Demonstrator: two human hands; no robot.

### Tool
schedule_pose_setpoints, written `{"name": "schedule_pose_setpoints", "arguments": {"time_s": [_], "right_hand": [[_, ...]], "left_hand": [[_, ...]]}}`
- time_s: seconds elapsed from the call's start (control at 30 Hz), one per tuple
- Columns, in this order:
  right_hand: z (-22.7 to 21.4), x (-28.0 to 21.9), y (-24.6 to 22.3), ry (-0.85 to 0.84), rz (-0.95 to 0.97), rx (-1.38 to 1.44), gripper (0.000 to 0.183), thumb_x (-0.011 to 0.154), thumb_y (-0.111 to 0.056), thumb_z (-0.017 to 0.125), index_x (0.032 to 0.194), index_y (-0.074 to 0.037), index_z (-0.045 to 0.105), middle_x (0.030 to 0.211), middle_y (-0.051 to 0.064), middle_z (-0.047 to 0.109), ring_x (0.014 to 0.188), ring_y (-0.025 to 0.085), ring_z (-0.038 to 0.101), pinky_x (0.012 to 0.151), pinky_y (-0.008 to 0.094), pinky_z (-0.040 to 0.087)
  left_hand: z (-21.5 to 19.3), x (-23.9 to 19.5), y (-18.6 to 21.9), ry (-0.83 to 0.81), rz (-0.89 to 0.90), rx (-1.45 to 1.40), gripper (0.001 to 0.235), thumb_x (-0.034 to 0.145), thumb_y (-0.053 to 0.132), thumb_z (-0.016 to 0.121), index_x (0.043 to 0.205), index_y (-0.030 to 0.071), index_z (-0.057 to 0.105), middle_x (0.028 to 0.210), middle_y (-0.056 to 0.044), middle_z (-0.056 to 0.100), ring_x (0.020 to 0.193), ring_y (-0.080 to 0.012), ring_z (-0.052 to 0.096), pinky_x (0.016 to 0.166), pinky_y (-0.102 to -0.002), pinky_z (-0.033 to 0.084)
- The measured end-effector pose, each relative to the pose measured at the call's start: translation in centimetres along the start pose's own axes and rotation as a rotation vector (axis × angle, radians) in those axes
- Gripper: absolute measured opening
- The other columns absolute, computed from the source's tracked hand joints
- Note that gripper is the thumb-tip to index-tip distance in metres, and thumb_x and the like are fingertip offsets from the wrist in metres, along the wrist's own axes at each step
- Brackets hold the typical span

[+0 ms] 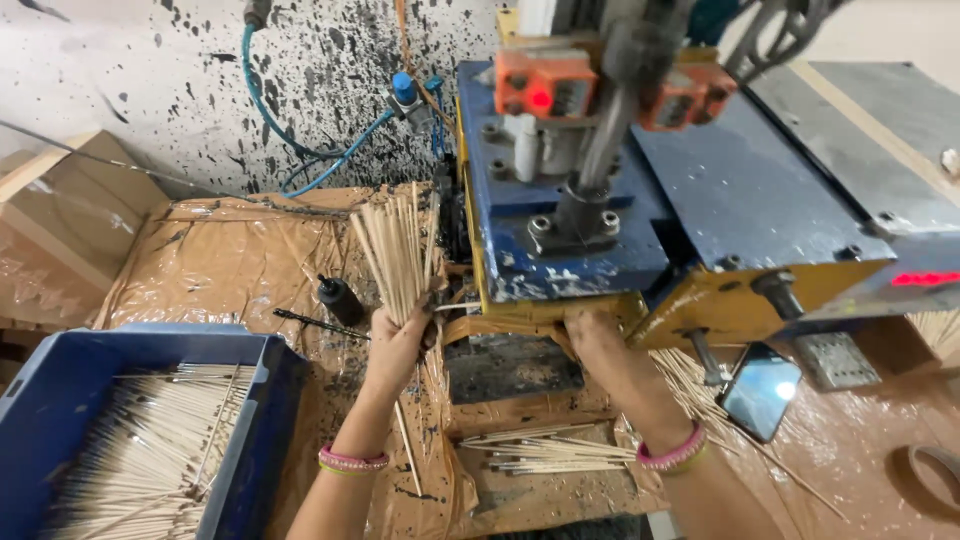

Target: The person is feeding bundles of wooden sticks into a machine in a manufacturing facility.

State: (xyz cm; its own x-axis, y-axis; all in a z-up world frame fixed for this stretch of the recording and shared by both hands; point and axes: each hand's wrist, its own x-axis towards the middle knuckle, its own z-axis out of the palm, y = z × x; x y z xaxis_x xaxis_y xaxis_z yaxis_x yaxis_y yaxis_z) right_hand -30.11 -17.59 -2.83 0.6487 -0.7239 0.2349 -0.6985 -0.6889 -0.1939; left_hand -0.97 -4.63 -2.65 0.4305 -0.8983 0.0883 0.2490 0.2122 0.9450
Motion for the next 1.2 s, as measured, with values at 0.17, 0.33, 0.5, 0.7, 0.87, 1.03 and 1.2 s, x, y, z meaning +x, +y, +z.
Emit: {"name": "schedule_pose_setpoints", "arguments": {"time_s": [0.17, 0.33, 0.5, 0.7, 0.87, 1.03, 1.2], "right_hand": [[-6.0, -5.2, -1.8, 0.013, 0.124, -0.014, 0.041, 0.099, -0.018, 0.057, 0.139, -0.019, 0.063, 0.094, 0.011, 0.067, 0.062, 0.027, 0.064, 0.063, 0.043, 0.053], [-1.5, -12.0, 6.5, 0.705, 0.076, 0.208, 0.027, 0.09, -0.007, 0.068, 0.116, -0.014, 0.072, 0.1, 0.015, 0.076, 0.097, 0.031, 0.072, 0.091, 0.042, 0.055], [-0.6, -12.9, 4.7, 0.464, 0.229, 0.419, 0.047, 0.084, -0.002, 0.068, 0.129, -0.015, 0.067, 0.099, 0.01, 0.079, 0.084, 0.021, 0.074, 0.078, 0.034, 0.057], [-1.7, -8.3, -1.9, 0.085, -0.045, 1.444, 0.039, 0.096, 0.003, 0.063, 0.131, -0.011, 0.07, 0.095, 0.004, 0.074, 0.082, 0.011, 0.069, 0.071, 0.027, 0.06], [-6.0, -2.2, -4.2, 0.031, 0.023, 1.134, 0.025, 0.091, -0.001, 0.07, 0.115, -0.007, 0.074, 0.096, 0.003, 0.078, 0.057, 0.009, 0.049, 0.054, 0.022, 0.042], [-4.4, 2.5, -4.1, 0.384, -0.45, 0.135, 0.042, 0.083, 0.006, 0.072, 0.121, -0.011, 0.072, 0.118, 0.007, 0.076, 0.111, 0.027, 0.066, 0.095, 0.037, 0.056], [-1.6, 1.7, -0.8, 0.33, -0.364, 0.186, 0.044, 0.082, 0.001, 0.062, 0.125, -0.002, 0.069, 0.127, 0.018, 0.069, 0.12, 0.037, 0.06, 0.104, 0.046, 0.049]], "left_hand": [[-3.3, -3.7, -1.7, 0.142, 0.078, 0.254, 0.022, 0.103, 0.012, 0.059, 0.1, -0.004, 0.074, 0.066, 0.0, 0.062, 0.05, -0.0077, 0.05, 0.043, -0.023, 0.036], [-7.4, -7.9, -5.7, 0.249, 0.204, 0.345, 0.014, 0.107, 0.004, 0.061, 0.101, -0.002, 0.071, 0.076, 0.001, 0.062, 0.06, -0.0053, 0.05, 0.05, -0.021, 0.037], [-3.4, -9.7, -2.1, 0.092, 0.125, 0.365, 0.012, 0.09, 0.003, 0.067, 0.099, -0.001, 0.074, 0.072, -0.001, 0.071, 0.053, -0.0069, 0.058, 0.044, -0.022, 0.042], [-0.4, -8.6, 1.6, -0.255, -0.05, 0.637, 0.009, 0.085, 0.011, 0.077, 0.087, 0.003, 0.08, 0.059, -0.002, 0.071, 0.045, -0.0071, 0.054, 0.041, -0.025, 0.042], [-3.5, -4.1, 4.0, -0.148, -0.251, 0.405, 0.011, 0.089, 0.012, 0.07, 0.091, 0.005, 0.078, 0.064, -0.003, 0.076, 0.043, -0.0087, 0.056, 0.037, -0.025, 0.039], [-3.9, 1.5, 1.3, 0.025, -0.211, 0.088, 0.011, 0.09, 0.008, 0.065, 0.093, 0.001, 0.073, 0.069, -0.006, 0.069, 0.042, -0.0075, 0.047, 0.035, -0.022, 0.032], [-0.6, 2.3, -0.5, 0.031, -0.298, -0.069, 0.009, 0.091, 0.01, 0.068, 0.088, 0.002, 0.065, 0.068, -0.005, 0.063, 0.045, -0.009, 0.05, 0.036, -0.023, 0.034]]}}
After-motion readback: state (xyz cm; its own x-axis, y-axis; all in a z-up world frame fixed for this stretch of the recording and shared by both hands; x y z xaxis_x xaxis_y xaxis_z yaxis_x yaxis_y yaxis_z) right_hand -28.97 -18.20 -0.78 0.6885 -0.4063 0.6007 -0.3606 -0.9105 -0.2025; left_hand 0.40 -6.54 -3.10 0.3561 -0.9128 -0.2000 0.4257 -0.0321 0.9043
